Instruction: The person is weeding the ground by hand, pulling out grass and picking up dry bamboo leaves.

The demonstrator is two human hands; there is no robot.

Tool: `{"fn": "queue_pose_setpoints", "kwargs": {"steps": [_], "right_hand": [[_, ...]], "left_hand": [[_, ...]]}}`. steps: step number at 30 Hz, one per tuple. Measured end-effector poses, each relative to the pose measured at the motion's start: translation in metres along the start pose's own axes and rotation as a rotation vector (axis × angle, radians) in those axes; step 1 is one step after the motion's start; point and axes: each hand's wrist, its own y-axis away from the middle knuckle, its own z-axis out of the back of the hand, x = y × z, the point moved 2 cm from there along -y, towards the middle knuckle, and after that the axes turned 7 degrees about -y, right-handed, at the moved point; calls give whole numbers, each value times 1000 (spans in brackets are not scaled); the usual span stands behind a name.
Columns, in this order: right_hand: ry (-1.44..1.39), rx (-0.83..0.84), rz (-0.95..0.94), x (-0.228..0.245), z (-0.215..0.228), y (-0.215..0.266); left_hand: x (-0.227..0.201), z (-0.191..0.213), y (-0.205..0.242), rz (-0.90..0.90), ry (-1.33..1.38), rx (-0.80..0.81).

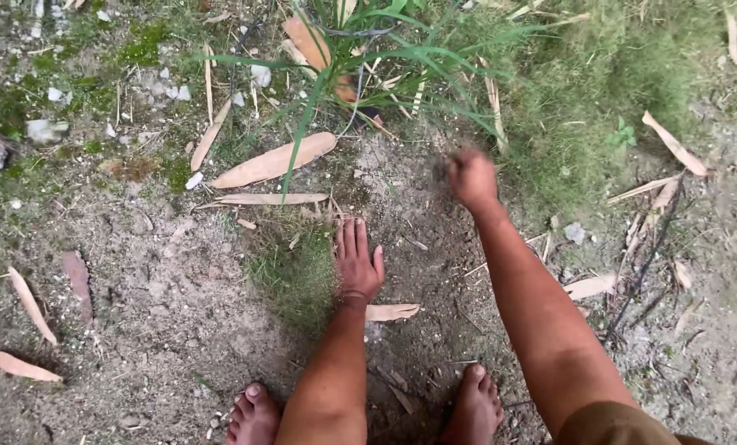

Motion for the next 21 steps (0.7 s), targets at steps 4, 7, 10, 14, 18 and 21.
{"fn": "queue_pose_setpoints", "kwargs": {"steps": [4,7,10,14,18,21], "right_hand": [[74,225,-44,-7,3,26],[64,334,-46,15,19,49],[72,404,72,22,16,64],[90,515,-145,22,6,77],[-126,484,128,66,-3,91],[-129,616,260,94,-41,109]], "left_hand": [[-1,1,2,-20,26,-16],[-3,5,0,-29,28,-3],[-5,11,-1,-22,-13,44],[-4,6,0,-13,13,56],[1,-6,-7,53,54,24],[6,-28,-31,215,388,-127]]}}
